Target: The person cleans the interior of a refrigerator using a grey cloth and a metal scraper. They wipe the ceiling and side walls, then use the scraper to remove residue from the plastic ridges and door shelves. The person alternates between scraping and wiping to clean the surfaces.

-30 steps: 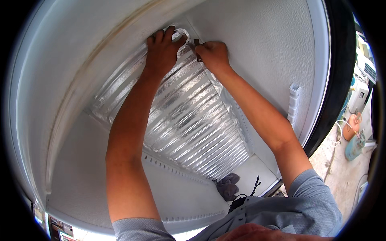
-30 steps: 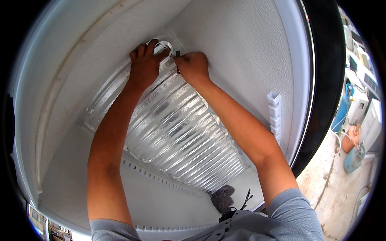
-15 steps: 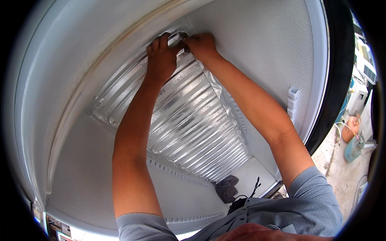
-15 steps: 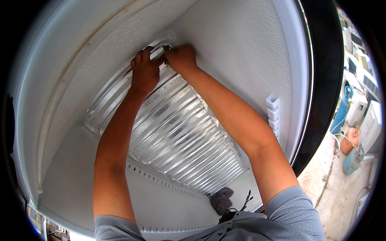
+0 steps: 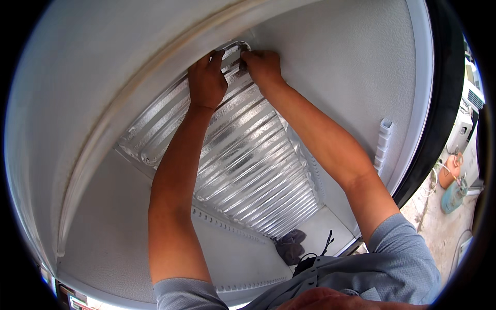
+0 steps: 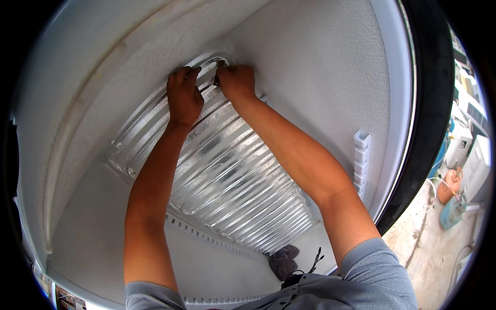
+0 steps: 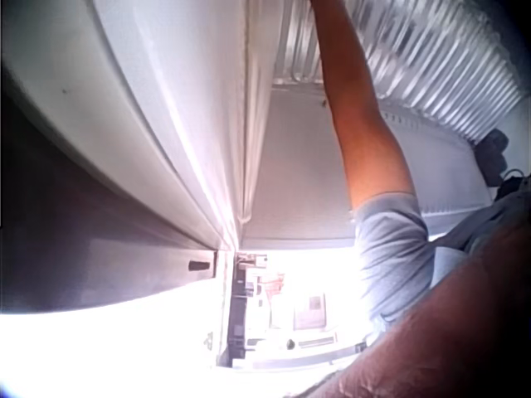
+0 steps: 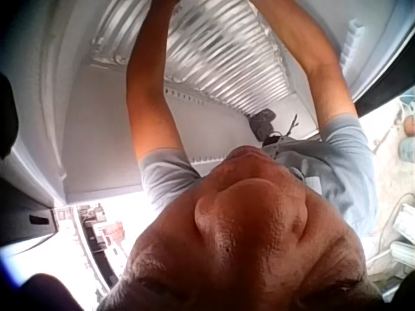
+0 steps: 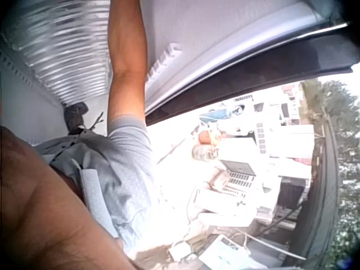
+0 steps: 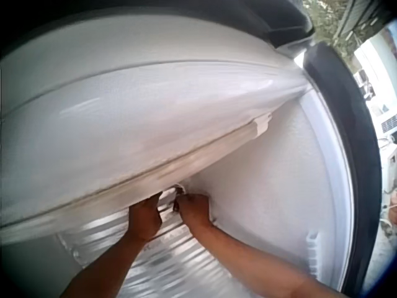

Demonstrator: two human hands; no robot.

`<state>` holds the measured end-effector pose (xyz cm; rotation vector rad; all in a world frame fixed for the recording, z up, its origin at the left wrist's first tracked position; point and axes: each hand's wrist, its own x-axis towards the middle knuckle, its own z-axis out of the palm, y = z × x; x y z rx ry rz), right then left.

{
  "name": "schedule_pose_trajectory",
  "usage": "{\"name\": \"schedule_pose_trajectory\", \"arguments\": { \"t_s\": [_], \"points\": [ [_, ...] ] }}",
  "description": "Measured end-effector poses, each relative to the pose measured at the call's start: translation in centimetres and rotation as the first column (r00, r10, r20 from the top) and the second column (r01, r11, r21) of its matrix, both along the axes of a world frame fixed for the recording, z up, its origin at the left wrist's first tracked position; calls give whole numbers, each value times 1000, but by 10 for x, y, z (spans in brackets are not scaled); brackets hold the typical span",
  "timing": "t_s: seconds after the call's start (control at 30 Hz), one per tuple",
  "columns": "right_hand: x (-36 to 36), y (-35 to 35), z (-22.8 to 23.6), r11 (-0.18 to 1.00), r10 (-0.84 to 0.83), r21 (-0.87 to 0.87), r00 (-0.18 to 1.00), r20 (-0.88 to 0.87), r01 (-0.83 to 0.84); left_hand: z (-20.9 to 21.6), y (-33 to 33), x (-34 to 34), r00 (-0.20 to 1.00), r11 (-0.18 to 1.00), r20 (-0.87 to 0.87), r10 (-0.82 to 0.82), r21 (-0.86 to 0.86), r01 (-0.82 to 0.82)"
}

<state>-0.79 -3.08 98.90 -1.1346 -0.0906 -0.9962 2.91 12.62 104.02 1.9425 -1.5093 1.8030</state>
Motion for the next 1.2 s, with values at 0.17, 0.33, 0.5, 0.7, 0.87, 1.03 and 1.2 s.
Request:
{"name": "schedule_pose_trajectory", "arguments": {
  "t_s": [0.17,0.33,0.5,0.7,0.87,1.03,1.2],
  "points": [
    [4,4,-1,1000,-2,28,1000,31,1,4,5,-5,1000,1000,-31,-3,26,4],
    [-6,4,3,999,48,-23,999,-23,-49,15,18,-3,998,997,-55,24,70,-20],
    [-34,10,-20,999,30,19,996,80,-32,15,15,-13,993,976,-52,108,194,-96],
    [-88,12,-92,992,124,-19,992,-10,-125,15,-12,-19,969,902,186,163,371,-223],
    [-108,0,-121,986,153,73,986,-65,-148,5,-25,-15,942,859,222,250,399,-322],
    [-113,-21,-134,996,89,30,993,-82,-87,-10,-26,-8,922,874,267,281,326,-361],
    [-132,-26,-133,994,108,-25,989,-102,-111,-9,-25,-6,934,894,259,245,314,-321]
  ]
}}
